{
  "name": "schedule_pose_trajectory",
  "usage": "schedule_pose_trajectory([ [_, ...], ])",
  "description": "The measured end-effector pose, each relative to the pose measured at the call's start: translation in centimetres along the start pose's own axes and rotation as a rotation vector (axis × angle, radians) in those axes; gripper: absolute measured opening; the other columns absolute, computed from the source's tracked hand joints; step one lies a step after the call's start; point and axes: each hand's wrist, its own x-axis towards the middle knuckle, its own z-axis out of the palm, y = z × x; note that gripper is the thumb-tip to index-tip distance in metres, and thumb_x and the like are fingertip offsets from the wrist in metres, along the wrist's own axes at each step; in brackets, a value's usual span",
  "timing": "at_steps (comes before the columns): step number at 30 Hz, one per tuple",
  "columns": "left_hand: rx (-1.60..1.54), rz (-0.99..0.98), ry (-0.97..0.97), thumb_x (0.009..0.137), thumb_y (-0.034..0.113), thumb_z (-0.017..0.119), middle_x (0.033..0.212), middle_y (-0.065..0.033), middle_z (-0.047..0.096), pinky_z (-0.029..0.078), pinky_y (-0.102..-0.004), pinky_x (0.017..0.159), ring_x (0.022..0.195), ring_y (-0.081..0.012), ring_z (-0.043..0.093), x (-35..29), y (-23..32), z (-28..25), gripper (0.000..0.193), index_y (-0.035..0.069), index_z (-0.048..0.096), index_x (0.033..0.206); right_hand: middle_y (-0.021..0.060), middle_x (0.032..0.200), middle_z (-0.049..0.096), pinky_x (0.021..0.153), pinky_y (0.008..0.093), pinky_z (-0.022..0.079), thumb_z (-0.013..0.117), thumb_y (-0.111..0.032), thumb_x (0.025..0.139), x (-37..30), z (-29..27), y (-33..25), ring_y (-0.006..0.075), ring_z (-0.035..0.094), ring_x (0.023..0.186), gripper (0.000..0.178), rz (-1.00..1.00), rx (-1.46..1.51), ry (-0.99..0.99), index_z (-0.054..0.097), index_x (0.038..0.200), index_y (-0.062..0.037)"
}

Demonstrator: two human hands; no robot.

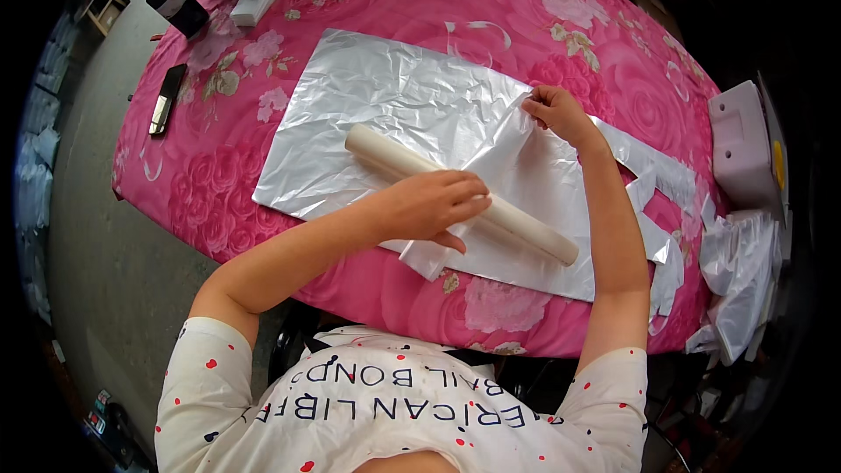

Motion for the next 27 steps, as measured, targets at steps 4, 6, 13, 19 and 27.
schedule_pose_trajectory([
  [4,-0.108,0.040,-0.209,0.079,0.050,0.054,0.130,-0.0229,0.040,0.030,-0.0421,0.102,0.124,-0.0344,0.037,-3.5,2.1,2.6,0.075,-0.007,0.039,0.126,-0.0035,0.063,0.051,0.050,0.0203,0.036,0.060,-0.016,0.085,0.8,0.2,0.1,0.0054,0.046,0.056,0.013,-0.027,-0.019,-0.033,0.057,0.080,-0.0038],
  [6,-0.079,-0.019,-0.256,0.081,0.056,0.045,0.137,-0.0238,0.032,0.023,-0.0433,0.107,0.130,-0.0345,0.030,-4.5,3.0,3.2,0.082,-0.008,0.033,0.130,-0.0026,0.066,0.052,0.052,0.0207,0.037,0.059,-0.016,0.085,1.1,0.4,0.4,0.0056,0.047,0.058,0.013,-0.009,-0.026,-0.039,0.058,0.083,-0.0037],
  [13,0.003,-0.083,-0.254,0.082,0.060,0.038,0.142,-0.0236,0.025,0.017,-0.0438,0.109,0.134,-0.0327,0.022,-4.7,4.5,4.1,0.086,-0.007,0.027,0.135,0.0072,0.092,0.061,0.072,0.0279,0.045,0.058,-0.016,0.086,-0.9,2.2,0.0,0.0145,0.054,0.078,0.022,-0.045,0.059,0.482,0.061,0.102,-0.0016],
  [19,0.052,-0.291,-0.210,0.082,0.058,0.042,0.143,-0.0217,0.026,0.017,-0.0433,0.109,0.134,-0.0317,0.023,-4.2,7.7,5.9,0.084,-0.006,0.028,0.135,0.0112,0.107,0.060,0.085,0.0364,0.043,0.065,-0.013,0.075,-13.7,12.4,-3.1,0.0290,0.054,0.098,0.039,-0.341,-0.423,0.185,0.059,0.114,-0.0083],
  [27,0.068,-0.293,-0.241,0.081,0.055,0.046,0.146,-0.0191,0.020,0.012,-0.0400,0.111,0.137,-0.0286,0.016,-4.3,8.3,5.7,0.084,-0.005,0.027,0.136,0.0087,0.108,0.058,0.083,0.0364,0.044,0.064,-0.005,0.072,-16.4,8.6,1.4,0.0284,0.054,0.091,0.049,-0.268,-0.651,0.545,0.055,0.120,-0.0095],
])
